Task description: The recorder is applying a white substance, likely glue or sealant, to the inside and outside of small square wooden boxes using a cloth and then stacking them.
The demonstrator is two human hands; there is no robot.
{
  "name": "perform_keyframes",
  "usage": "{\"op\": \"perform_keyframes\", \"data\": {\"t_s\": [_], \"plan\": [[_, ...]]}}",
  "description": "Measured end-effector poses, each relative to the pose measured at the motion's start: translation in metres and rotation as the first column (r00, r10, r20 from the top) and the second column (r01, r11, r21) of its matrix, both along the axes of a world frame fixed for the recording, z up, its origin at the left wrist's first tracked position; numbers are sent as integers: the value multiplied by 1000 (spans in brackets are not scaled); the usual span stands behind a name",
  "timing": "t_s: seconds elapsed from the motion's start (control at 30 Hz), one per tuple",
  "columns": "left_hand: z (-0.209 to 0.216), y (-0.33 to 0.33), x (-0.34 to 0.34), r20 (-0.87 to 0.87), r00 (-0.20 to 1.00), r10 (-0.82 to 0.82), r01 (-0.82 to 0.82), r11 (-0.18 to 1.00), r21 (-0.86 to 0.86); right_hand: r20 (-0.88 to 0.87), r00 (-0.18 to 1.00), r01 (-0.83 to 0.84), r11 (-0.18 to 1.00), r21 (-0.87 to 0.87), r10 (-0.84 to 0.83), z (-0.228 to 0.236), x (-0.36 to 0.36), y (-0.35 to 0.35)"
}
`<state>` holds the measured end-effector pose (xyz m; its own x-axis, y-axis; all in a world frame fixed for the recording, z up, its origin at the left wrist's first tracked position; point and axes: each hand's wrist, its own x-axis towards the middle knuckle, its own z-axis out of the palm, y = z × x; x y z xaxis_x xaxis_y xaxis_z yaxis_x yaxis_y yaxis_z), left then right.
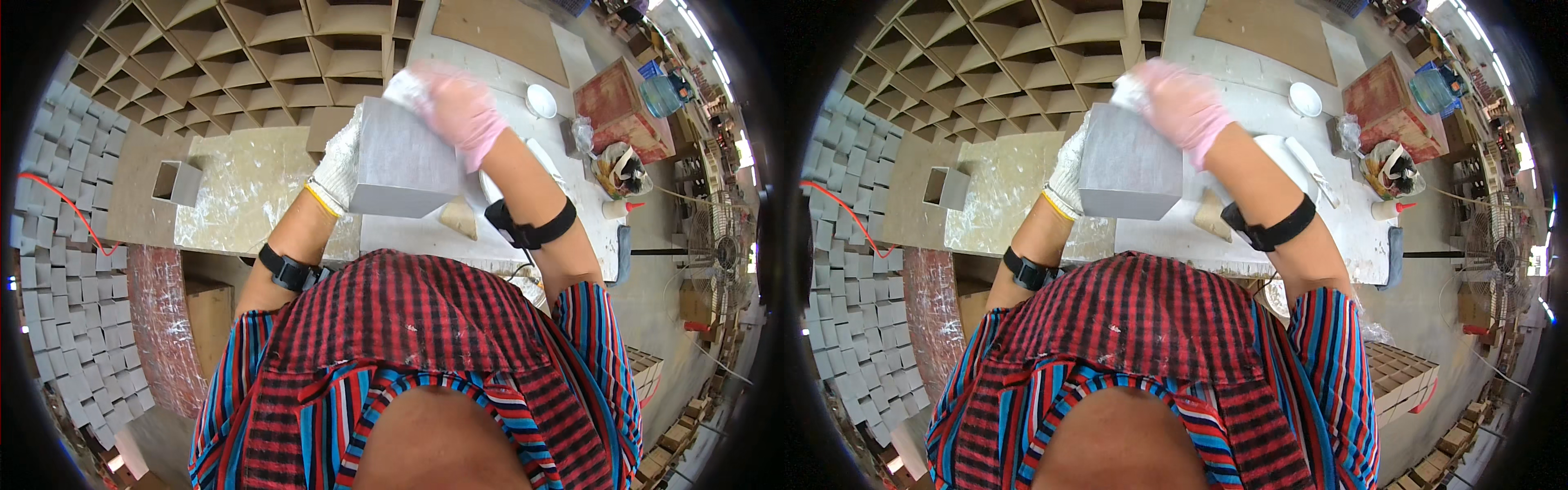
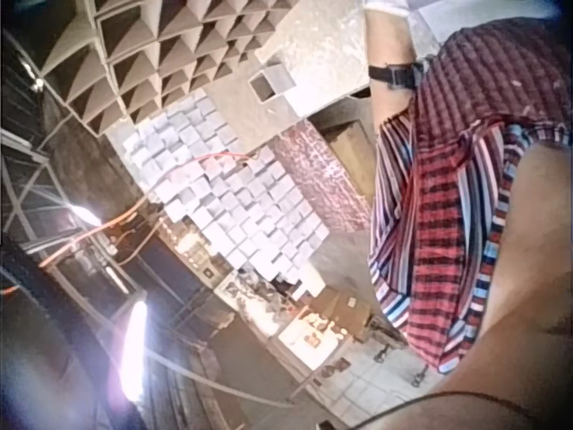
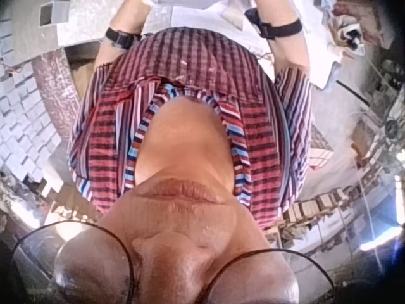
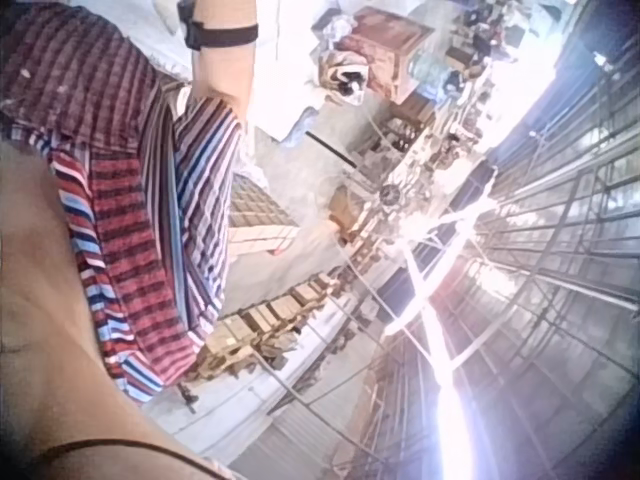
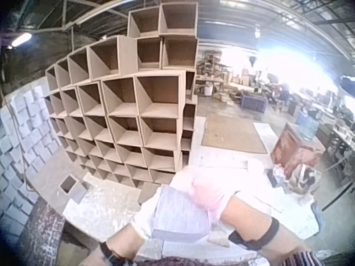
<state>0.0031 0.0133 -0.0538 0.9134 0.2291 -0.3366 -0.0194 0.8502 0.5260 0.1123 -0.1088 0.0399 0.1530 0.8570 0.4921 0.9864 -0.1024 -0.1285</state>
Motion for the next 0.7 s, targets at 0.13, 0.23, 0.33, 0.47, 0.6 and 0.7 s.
{"op": "perform_keyframes", "data": {"t_s": [0.13,0.23,0.33,0.47,0.6,0.7], "plan": [[8,3,1,167,984,61,-46,995,-92,29,999,-35,953,300,28,19,-5,-10],[9,11,6,14,985,173,-171,983,-72,350,890,-348,932,102,293,19,-22,-12],[10,9,6,18,987,162,-162,987,13,485,864,-187,981,56,137,17,-19,-5],[22,-3,-1,76,993,90,-83,992,-96,282,955,1,954,300,-90,18,20,-1],[31,-4,-4,6,983,182,-182,983,24,-320,940,-7,940,341,123,7,36,-7],[26,0,-9,11,980,200,-200,979,43,-876,360,125,913,388,323,-3,40,-9]]}}
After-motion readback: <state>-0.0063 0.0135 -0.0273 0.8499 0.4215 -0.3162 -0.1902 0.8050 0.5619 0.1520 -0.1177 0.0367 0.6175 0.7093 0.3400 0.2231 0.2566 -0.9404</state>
